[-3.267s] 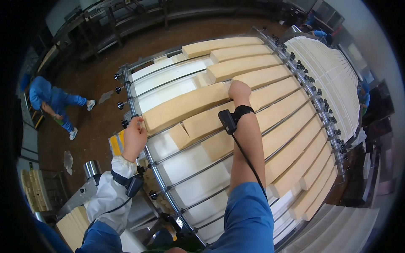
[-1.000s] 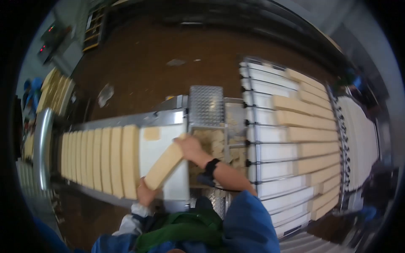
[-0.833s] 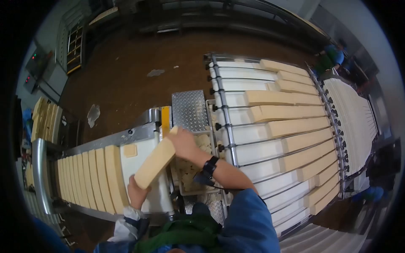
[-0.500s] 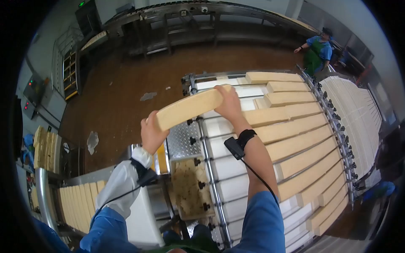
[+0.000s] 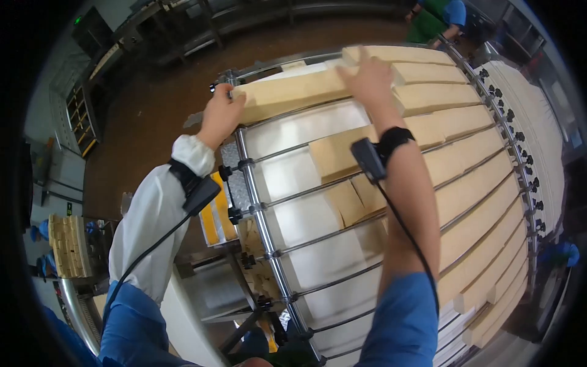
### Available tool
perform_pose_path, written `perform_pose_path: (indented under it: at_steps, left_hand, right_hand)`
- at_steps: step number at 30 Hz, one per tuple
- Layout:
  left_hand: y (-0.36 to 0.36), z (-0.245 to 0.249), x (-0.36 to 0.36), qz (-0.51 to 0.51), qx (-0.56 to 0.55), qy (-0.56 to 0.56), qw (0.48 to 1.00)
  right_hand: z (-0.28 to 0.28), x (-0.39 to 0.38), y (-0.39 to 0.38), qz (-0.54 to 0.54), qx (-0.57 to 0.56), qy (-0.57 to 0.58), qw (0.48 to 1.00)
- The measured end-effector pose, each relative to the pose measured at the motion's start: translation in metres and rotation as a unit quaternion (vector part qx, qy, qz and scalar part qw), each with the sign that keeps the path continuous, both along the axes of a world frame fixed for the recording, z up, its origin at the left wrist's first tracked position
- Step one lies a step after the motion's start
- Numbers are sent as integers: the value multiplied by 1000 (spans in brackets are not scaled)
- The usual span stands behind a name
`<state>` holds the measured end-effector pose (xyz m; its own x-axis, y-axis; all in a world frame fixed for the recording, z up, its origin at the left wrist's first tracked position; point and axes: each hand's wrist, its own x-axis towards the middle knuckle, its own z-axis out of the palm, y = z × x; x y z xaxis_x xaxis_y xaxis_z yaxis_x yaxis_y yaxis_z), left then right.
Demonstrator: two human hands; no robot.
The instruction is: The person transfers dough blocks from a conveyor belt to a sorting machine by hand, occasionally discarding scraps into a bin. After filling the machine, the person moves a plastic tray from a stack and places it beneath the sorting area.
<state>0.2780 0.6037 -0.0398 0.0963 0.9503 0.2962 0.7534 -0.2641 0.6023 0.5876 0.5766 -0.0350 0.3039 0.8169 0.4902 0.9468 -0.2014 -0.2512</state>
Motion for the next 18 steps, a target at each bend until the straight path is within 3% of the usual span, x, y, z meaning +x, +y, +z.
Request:
perform_pose_path:
  at_steps: [4,9,13,16,18]
  left_hand:
    - [6,-31,74,-7,-24,-23,999]
    - [12,-43,108,3,-4,-92,996]
    - [4,-30,83,42,2,-79,996]
    - [-30,2,45,62,35,-123,990]
    - [-74,23,6,14,97,-205,974]
  right_hand:
    - [29,41,-77,92,148,49,983]
    - [53,46,-201,114,92,153,977]
    - [49,25,-296,90,26,133,987]
    - [58,-11,-343,112,12,123,986]
    - [66,-46,-362,145,-11,148,978]
